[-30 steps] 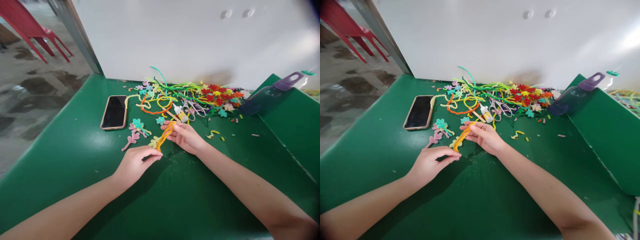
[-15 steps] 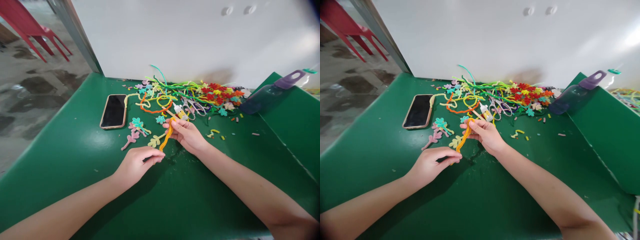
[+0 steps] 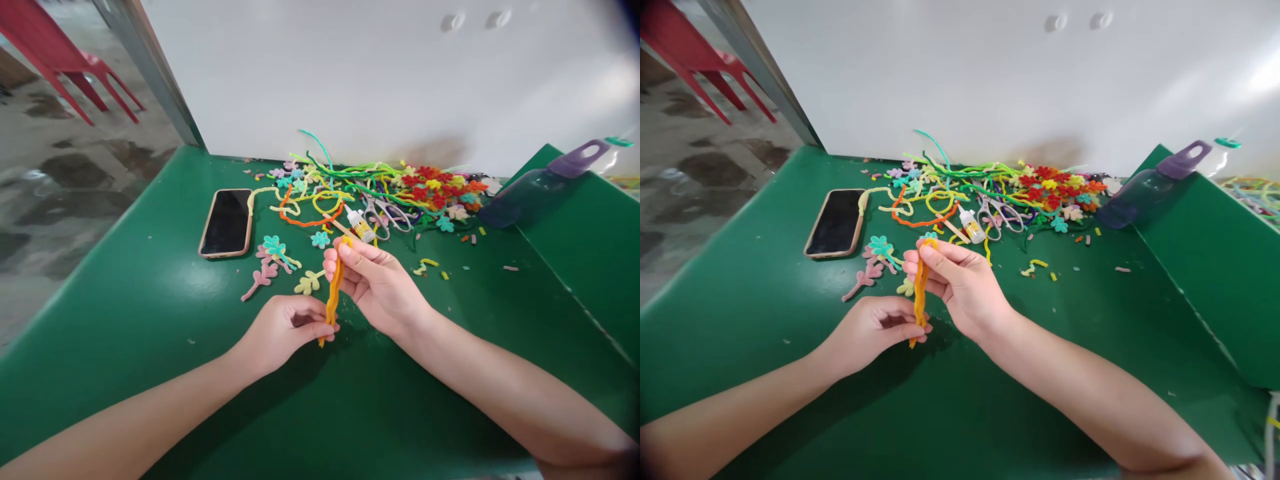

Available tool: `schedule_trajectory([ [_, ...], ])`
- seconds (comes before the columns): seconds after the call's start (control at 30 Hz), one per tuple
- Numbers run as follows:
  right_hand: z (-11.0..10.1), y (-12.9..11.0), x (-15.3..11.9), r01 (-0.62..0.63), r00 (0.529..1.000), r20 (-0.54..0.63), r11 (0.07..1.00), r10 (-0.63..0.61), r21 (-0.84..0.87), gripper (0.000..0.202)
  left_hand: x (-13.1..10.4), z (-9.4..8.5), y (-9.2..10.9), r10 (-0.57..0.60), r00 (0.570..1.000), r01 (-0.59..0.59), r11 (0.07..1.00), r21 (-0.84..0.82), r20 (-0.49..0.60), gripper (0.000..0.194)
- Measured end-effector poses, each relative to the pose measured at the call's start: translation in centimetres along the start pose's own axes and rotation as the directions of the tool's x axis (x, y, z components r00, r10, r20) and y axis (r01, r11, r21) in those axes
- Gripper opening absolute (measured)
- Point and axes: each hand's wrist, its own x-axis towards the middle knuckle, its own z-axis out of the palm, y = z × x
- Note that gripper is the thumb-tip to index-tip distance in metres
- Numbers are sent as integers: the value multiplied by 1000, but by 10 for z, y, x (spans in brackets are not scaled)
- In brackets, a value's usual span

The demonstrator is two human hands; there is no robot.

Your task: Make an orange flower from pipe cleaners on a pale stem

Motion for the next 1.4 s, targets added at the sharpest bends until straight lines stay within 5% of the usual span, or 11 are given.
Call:
schedule_trajectory([
  [0.27, 10, 7, -7, -5, 1000, -11, 997, 6, 75, 4, -1, 12, 0, 33, 999, -33, 998, -62, 11, 9],
  [0.6, 4, -9, 3, 85, 995, -53, 996, -83, 40, 4, 6, 9, -4, -7, 987, -45, 947, -319, -160, 23],
  [0.93, -18, 5, 27, 122, 988, -98, 992, -117, 44, 8, 2, 6, -3, 37, 988, -75, 962, -261, -150, 13],
  [1.2, -26, 10, 35, 149, 977, -140, 983, -163, -105, 14, 2, 2, -3, 24, 998, -37, 975, -218, -61, 4],
  [1.4, -26, 8, 33, 359, 909, -44, 834, -414, -419, 10, 3, 2, -2, -29, 1000, 30, 981, -191, 7, 3],
])
